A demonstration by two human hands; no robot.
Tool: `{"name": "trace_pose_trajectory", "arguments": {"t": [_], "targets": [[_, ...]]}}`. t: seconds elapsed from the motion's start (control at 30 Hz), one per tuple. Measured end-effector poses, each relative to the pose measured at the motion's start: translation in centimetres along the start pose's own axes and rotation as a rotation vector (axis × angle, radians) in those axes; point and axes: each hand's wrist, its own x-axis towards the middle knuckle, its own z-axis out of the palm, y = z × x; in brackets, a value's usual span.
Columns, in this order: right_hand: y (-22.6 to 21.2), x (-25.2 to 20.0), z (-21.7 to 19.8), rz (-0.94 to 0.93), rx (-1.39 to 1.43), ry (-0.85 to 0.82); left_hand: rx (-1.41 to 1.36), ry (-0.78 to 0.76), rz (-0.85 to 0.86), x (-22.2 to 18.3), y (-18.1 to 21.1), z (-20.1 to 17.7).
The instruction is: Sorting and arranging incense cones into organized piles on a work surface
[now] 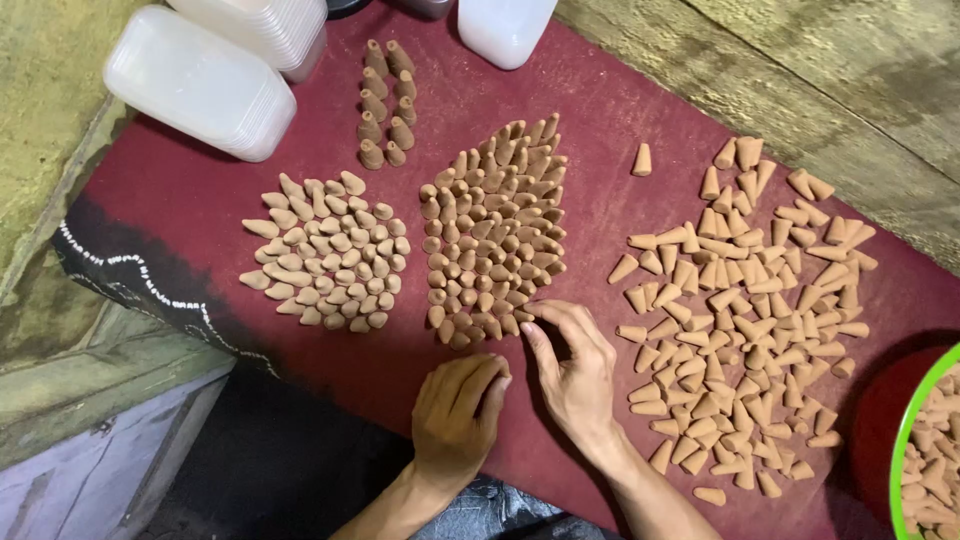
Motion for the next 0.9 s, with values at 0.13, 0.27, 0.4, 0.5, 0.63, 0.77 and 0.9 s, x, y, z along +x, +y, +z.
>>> {"name": "trace_pose_trajectory", "arguments": {"t": [0.13, 0.27, 0.4, 0.5, 0.63, 0.77, 0.9], "targets": [[0.5, -0.4, 0.3, 0.012, 0.000, -0.019, 0.000, -0.005, -0.030, 0.0, -0.3, 0.2], [0.9, -1.3, 0.0, 0.049, -0.028, 0.016, -0.010, -0.007, -0.032, 0.0, -0.1, 0.2], [-1.1, -2.7, -1.7, 0.083, 0.057, -0.061, -0.029, -0.038, -0.046, 0.1, -0.2, 0.1], [-2.3, -3.7, -2.2, 0.146, 0.236, -0.210, -0.039, -0.040, 0.035, 0.6, -0.2, -0.3], [-3.2, -3.3, -1.8, 0.119, 0.255, -0.121, -0.077, -0.040, 0.062, -0.4, -0.6, -0.1], [-2.2, -3.5, -2.0, 0.096, 0.174, -0.072, -0.058, -0.042, 0.066, -0.3, -0.3, -0.1], [0.1, -3.0, -2.3, 0.157, 0.072, 0.046, 0.017, 0.039, 0.040, -0.1, -0.1, 0.1]]}}
